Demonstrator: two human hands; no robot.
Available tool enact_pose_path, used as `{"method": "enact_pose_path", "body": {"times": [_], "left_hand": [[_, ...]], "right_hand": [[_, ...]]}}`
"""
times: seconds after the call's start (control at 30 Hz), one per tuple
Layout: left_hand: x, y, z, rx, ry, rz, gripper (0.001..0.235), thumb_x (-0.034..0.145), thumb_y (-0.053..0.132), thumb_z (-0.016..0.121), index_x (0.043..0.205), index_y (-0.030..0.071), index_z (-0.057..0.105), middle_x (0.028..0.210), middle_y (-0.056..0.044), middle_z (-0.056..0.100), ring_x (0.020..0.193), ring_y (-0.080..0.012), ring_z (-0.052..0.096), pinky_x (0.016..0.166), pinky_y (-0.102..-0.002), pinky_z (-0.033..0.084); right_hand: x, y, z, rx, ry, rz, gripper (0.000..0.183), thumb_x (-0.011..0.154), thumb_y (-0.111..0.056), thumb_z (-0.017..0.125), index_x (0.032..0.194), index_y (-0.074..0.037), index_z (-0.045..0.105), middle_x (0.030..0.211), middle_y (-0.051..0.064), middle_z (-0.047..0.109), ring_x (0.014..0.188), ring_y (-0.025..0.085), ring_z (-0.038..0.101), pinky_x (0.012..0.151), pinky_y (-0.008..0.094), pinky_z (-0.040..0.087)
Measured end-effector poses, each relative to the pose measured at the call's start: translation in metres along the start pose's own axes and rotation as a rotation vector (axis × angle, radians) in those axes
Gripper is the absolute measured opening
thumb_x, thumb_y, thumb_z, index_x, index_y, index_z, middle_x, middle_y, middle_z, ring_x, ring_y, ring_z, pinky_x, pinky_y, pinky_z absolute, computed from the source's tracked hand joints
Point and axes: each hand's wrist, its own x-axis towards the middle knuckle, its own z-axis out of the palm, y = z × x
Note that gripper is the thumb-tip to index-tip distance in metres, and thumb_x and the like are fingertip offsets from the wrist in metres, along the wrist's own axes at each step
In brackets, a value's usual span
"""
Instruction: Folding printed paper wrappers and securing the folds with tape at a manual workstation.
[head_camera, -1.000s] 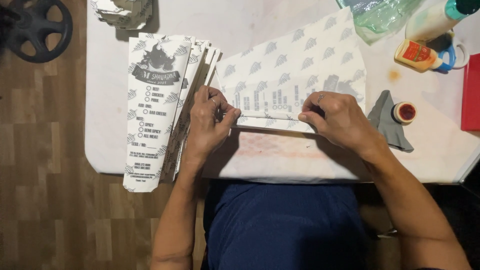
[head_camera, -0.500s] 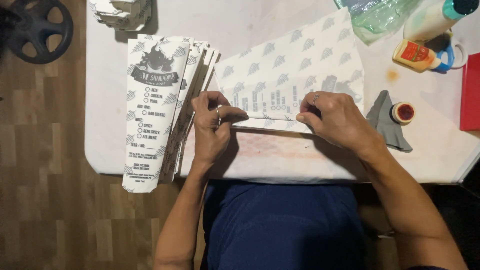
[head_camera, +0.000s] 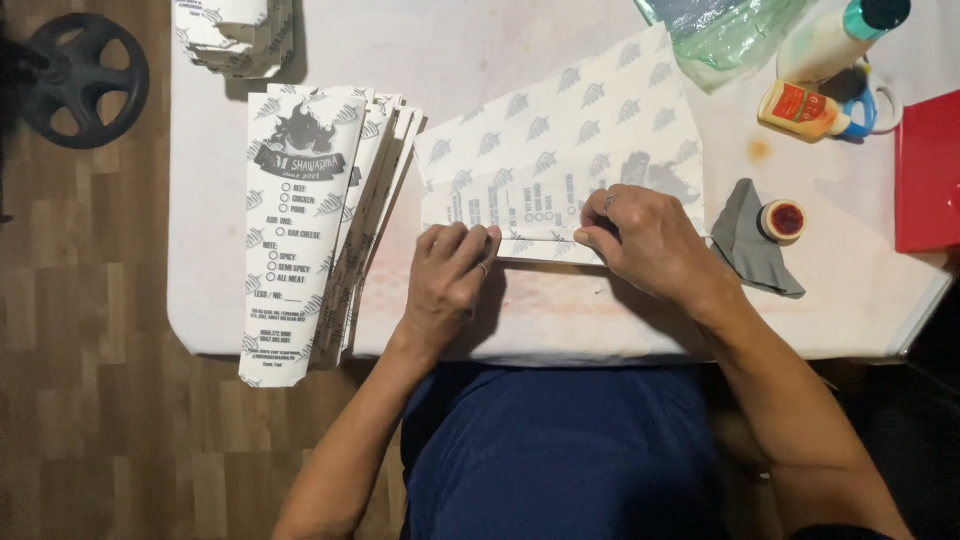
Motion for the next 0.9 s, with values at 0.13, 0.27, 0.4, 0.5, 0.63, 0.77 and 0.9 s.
{"method": "enact_pose_path", "body": {"times": [0.13, 0.27, 0.4, 0.5, 0.63, 0.77, 0.9], "left_hand": [[0.008, 0.014, -0.018, 0.042, -0.053, 0.041, 0.019, 0.089, -0.002, 0.076, 0.108, -0.004, 0.076, 0.098, -0.016, 0.066, 0.085, -0.0307, 0.066, 0.084, -0.045, 0.058], [0.004, 0.016, -0.022, 0.026, -0.197, 0.018, 0.037, 0.093, 0.000, 0.056, 0.128, -0.008, 0.066, 0.103, -0.023, 0.064, 0.097, -0.0377, 0.066, 0.098, -0.052, 0.054], [0.006, 0.021, -0.024, -0.025, -0.254, -0.063, 0.041, 0.097, 0.021, 0.062, 0.135, 0.008, 0.065, 0.096, -0.018, 0.061, 0.093, -0.0359, 0.064, 0.099, -0.057, 0.051], [0.020, 0.029, -0.033, -0.011, -0.343, -0.100, 0.048, 0.099, 0.046, 0.058, 0.141, 0.024, 0.063, 0.095, -0.015, 0.062, 0.094, -0.0344, 0.064, 0.101, -0.062, 0.048], [0.017, 0.034, -0.027, -0.005, -0.439, -0.121, 0.058, 0.098, 0.062, 0.049, 0.146, 0.030, 0.057, 0.093, -0.013, 0.057, 0.094, -0.0347, 0.058, 0.098, -0.065, 0.045], [0.021, 0.040, -0.030, 0.006, -0.502, -0.126, 0.064, 0.091, 0.062, 0.059, 0.147, 0.031, 0.053, 0.097, -0.013, 0.055, 0.093, -0.0359, 0.055, 0.099, -0.067, 0.042], [0.023, 0.038, -0.029, -0.029, -0.585, -0.151, 0.077, 0.082, 0.067, 0.068, 0.149, 0.034, 0.049, 0.097, -0.008, 0.052, 0.093, -0.0341, 0.053, 0.101, -0.070, 0.038]], "right_hand": [[-0.010, -0.001, -0.001, -0.120, 0.041, -0.046, 0.012, 0.092, -0.017, 0.079, 0.093, -0.007, 0.073, 0.077, 0.011, 0.070, 0.072, 0.027, 0.071, 0.063, 0.038, 0.059], [-0.022, 0.006, 0.000, -0.077, 0.100, 0.029, 0.012, 0.092, -0.020, 0.080, 0.092, -0.009, 0.074, 0.079, 0.008, 0.072, 0.077, 0.026, 0.071, 0.069, 0.036, 0.058], [-0.025, 0.010, -0.003, 0.124, 0.146, 0.050, 0.010, 0.091, -0.015, 0.081, 0.090, -0.007, 0.075, 0.080, 0.010, 0.072, 0.080, 0.028, 0.071, 0.072, 0.037, 0.058], [-0.023, 0.012, -0.005, 0.229, 0.144, 0.069, 0.010, 0.088, -0.013, 0.082, 0.089, -0.006, 0.075, 0.079, 0.010, 0.073, 0.078, 0.028, 0.071, 0.073, 0.037, 0.058], [-0.019, 0.013, -0.009, 0.258, 0.129, 0.068, 0.010, 0.085, -0.011, 0.084, 0.088, -0.007, 0.076, 0.077, 0.010, 0.073, 0.078, 0.027, 0.071, 0.072, 0.037, 0.058], [-0.016, 0.012, -0.006, 0.130, 0.039, 0.161, 0.015, 0.085, -0.019, 0.086, 0.084, -0.011, 0.073, 0.071, 0.005, 0.068, 0.074, 0.024, 0.069, 0.071, 0.039, 0.057], [-0.016, 0.002, -0.016, 0.011, 0.039, 0.205, 0.020, 0.086, -0.025, 0.085, 0.083, -0.012, 0.070, 0.070, 0.005, 0.067, 0.073, 0.025, 0.068, 0.070, 0.040, 0.055]]}}
